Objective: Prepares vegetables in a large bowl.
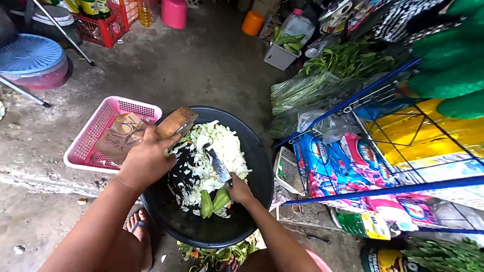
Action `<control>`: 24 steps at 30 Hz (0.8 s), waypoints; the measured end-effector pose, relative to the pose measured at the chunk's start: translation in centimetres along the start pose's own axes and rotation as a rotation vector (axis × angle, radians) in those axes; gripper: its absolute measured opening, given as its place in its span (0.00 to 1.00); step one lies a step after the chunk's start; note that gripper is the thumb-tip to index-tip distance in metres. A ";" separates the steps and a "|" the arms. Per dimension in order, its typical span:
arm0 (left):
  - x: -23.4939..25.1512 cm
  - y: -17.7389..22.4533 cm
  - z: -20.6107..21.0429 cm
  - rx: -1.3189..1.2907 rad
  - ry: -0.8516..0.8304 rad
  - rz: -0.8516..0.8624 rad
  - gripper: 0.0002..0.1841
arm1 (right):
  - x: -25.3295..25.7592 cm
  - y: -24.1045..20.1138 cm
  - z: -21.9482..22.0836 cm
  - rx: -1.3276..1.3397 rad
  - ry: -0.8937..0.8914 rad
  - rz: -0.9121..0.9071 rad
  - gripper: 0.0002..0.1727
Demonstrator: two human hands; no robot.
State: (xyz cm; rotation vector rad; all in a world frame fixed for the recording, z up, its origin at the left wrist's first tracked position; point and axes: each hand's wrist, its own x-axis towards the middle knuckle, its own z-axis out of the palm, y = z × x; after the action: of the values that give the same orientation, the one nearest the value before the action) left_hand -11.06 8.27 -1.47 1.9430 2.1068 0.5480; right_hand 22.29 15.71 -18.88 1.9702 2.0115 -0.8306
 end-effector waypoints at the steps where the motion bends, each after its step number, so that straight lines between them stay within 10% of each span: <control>1: 0.0 0.2 0.1 0.000 -0.001 -0.003 0.27 | -0.1 0.4 0.1 0.080 0.027 -0.034 0.37; 12: 1.1 3.1 0.8 0.005 -0.161 -0.144 0.28 | -4.6 -9.8 4.1 0.261 -0.181 -0.369 0.31; 24: 2.4 4.7 4.4 -0.174 -0.375 -0.270 0.31 | 1.6 -5.4 0.5 0.232 -0.038 -0.039 0.31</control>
State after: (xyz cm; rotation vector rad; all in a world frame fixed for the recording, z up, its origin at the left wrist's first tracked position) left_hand -5.26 11.46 -3.30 1.4977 1.9609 0.2752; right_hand 16.83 17.05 -18.83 2.0205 2.0173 -1.1485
